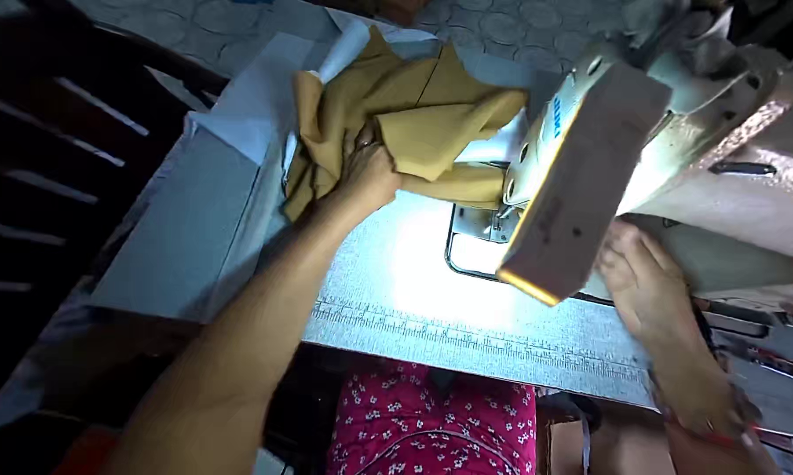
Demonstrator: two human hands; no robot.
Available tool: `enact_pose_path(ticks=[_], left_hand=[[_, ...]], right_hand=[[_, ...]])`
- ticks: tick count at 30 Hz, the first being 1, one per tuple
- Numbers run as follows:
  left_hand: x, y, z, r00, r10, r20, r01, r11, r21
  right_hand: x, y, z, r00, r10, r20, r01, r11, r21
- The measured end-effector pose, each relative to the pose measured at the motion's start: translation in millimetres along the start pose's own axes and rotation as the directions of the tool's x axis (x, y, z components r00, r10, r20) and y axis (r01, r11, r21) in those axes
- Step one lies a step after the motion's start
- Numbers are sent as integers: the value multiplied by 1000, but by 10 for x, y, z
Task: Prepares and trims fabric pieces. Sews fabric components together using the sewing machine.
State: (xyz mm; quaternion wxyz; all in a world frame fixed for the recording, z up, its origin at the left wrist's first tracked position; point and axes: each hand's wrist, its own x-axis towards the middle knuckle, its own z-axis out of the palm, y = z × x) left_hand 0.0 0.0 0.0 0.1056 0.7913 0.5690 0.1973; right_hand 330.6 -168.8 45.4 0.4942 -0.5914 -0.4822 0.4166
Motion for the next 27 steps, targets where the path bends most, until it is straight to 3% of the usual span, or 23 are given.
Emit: enact_pose_path(ticks=[2, 6, 9, 11, 13, 15, 17, 19, 22, 24, 27], left_hand=[[-524, 55, -522, 986, 3, 168, 11, 996, -84], [-1495, -177, -845, 959, -95, 267, 152, 968, -200], [-1942, -93, -1117, 868, -207, 452, 336, 914, -228], [-2065, -102, -1175, 873, -85, 480, 258, 916, -307], [-2088, -216, -1101, 886, 167, 432, 44, 899, -436], [-2039, -264, -1070, 859, 305, 411, -54, 852, -520], [-1966, -254, -1061, 857, 326, 400, -56, 830, -556], [-1870, -158, -964, 907, 240, 346, -28, 854, -519], [-1609, 30, -665, 954, 122, 274, -45, 961, -272], [-1414, 79, -482, 951, 167, 258, -133, 981, -145], [-1192, 77, -351, 926, 304, 224, -288, 952, -100]], right_hand=[[-356, 122, -242, 997, -51, 50, 56, 991, -119], [-701, 147, -394, 944, -257, 205, 290, 945, -152], [-671, -33, -144, 851, -457, 257, 511, 834, -207], [-655, -106, 157, 805, -509, 304, 581, 779, -234], [-642, -29, 486, 751, -520, 407, 631, 747, -211], [-673, 135, 677, 715, -485, 504, 672, 677, -300], [-734, 287, 674, 733, -427, 529, 671, 583, -458], [-841, 381, 560, 777, -416, 473, 630, 517, -580], [-1003, 416, 380, 840, -405, 361, 527, 452, -719], [-1073, 430, 305, 866, -399, 301, 464, 417, -781], [-1122, 431, 308, 878, -406, 255, 416, 383, -824]])
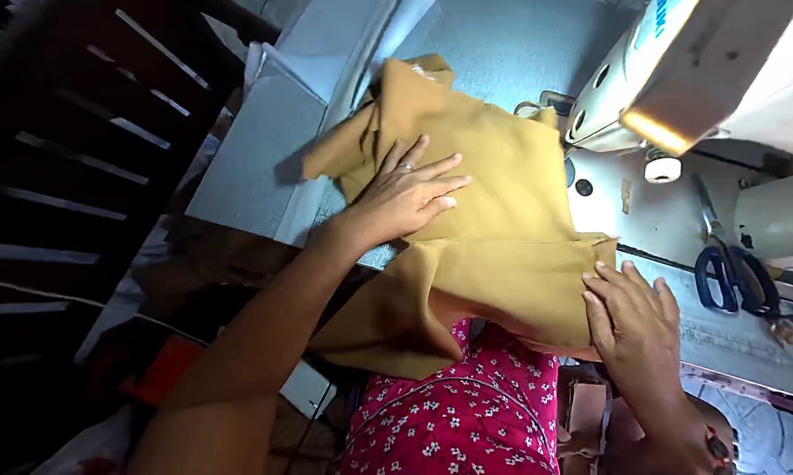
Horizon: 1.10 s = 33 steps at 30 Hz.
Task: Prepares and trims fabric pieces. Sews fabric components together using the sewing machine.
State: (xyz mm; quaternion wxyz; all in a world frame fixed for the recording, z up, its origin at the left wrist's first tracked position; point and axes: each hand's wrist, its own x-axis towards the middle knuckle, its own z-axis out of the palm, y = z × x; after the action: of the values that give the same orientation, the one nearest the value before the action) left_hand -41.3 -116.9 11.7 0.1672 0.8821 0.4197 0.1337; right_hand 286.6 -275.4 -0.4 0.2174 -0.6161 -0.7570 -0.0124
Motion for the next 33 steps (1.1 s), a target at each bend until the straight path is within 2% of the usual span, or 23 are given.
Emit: enact_pose_path(ticks=[4, 7, 9, 11, 12, 14, 15, 19, 21, 24, 27, 33], left_hand=[[119, -120, -21, 996, 85, -16, -85, 996, 19], [-3, -152, -83, 989, 39, -146, -21, 992, 121], [-228, -56, -185, 941, -85, -328, 137, 981, 139], [-543, 129, -261, 841, -279, -464, 341, 939, 53], [-706, 236, -280, 809, -382, -447, 423, 906, -11], [-931, 394, -233, 793, -521, -316, 501, 853, -150], [-972, 437, -161, 794, -538, -283, 497, 843, -209], [-880, 531, 20, 810, -502, -304, 332, 819, -467], [-816, 552, 29, 803, -509, -310, 248, 759, -602], [-782, 568, 56, 778, -551, -301, 131, 611, -781], [-764, 596, 72, 773, -570, -280, 125, 569, -813], [-704, 617, 138, 722, -571, -391, 174, 697, -696]], right_hand=[[42, -128, 96, 996, -49, -74, 54, 996, 69], [35, -171, 230, 991, -120, -50, 128, 974, 185], [39, -159, 253, 990, -134, -41, 140, 968, 210], [29, -157, 263, 991, -127, -53, 135, 967, 215], [17, -160, 273, 991, -117, -63, 129, 967, 218], [10, -158, 290, 991, -102, -83, 119, 966, 228], [13, -153, 296, 990, -101, -94, 121, 965, 234], [11, -141, 303, 988, -113, -102, 134, 962, 236], [18, -144, 296, 988, -112, -106, 134, 963, 232], [5, -145, 304, 987, -113, -114, 137, 964, 230], [-7, -154, 307, 988, -102, -115, 127, 963, 237], [93, -288, 203, 999, -40, -31, 45, 980, 195]])
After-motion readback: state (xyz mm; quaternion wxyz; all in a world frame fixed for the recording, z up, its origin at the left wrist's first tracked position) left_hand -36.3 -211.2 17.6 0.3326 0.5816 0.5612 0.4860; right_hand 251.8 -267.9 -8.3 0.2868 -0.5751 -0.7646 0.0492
